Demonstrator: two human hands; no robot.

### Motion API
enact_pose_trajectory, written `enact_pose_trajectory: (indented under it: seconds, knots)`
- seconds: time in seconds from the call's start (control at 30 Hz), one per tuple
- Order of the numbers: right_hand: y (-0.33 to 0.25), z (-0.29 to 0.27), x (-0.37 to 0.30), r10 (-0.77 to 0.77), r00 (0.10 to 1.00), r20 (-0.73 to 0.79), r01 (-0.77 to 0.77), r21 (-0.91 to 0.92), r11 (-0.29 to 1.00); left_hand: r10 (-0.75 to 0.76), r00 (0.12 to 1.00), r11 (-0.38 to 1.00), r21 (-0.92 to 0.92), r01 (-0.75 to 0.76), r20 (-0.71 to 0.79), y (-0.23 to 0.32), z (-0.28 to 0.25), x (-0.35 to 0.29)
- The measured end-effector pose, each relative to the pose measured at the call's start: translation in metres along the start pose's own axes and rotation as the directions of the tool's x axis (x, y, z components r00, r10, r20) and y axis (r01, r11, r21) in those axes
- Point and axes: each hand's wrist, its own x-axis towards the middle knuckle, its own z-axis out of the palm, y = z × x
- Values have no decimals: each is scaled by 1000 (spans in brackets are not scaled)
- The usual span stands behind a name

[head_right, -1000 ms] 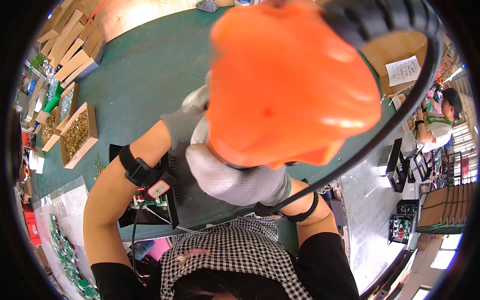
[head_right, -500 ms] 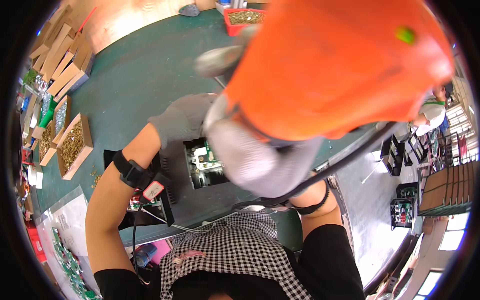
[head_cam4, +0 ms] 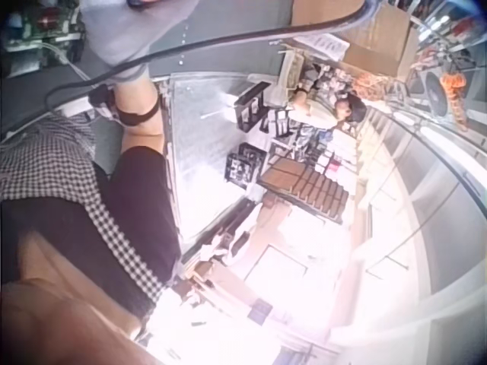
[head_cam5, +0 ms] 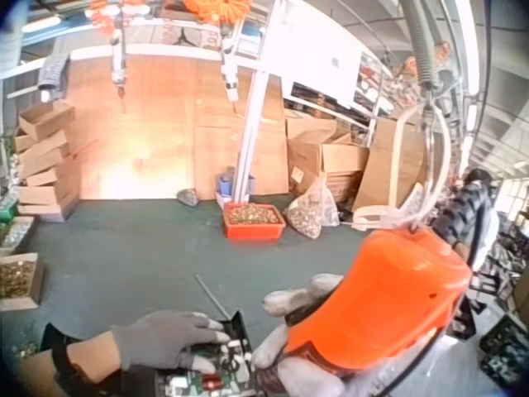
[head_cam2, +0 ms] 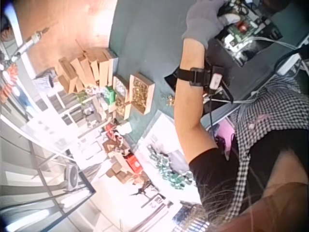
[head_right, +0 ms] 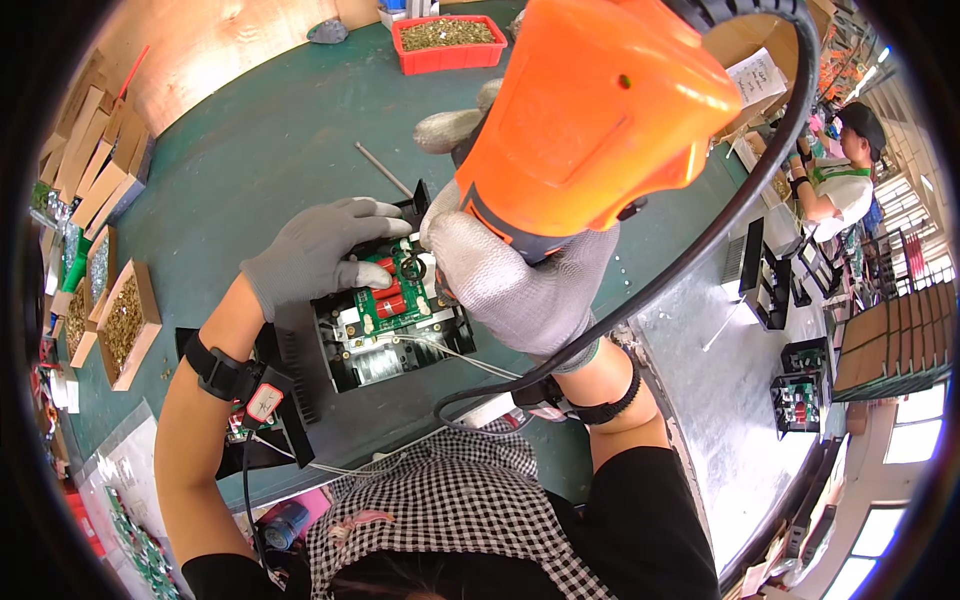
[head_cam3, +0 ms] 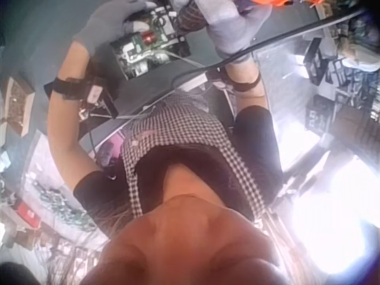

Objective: Install circuit boards into electronic enclosures and secure them with an electric screwdriver.

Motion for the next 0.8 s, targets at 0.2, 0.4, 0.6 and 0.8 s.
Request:
enact_pose_trajectory:
  seconds: [0.2,0.4,0.6,0.8]
  knots:
    - [-6,23,-3,128,958,-258,-99,123,987,-13,1000,999,-49,13,4,3,0,0]
    - [-2,3,-5,75,996,-44,-83,-216,973,-34,999,999,-40,34,11,4,-3,1]
    - [-18,14,13,100,995,-19,-101,-97,990,-137,990,978,-153,140,29,14,-13,-1]
    - [-5,15,40,89,993,-78,-98,-119,988,-150,973,958,218,187,-177,24,-25,-41]
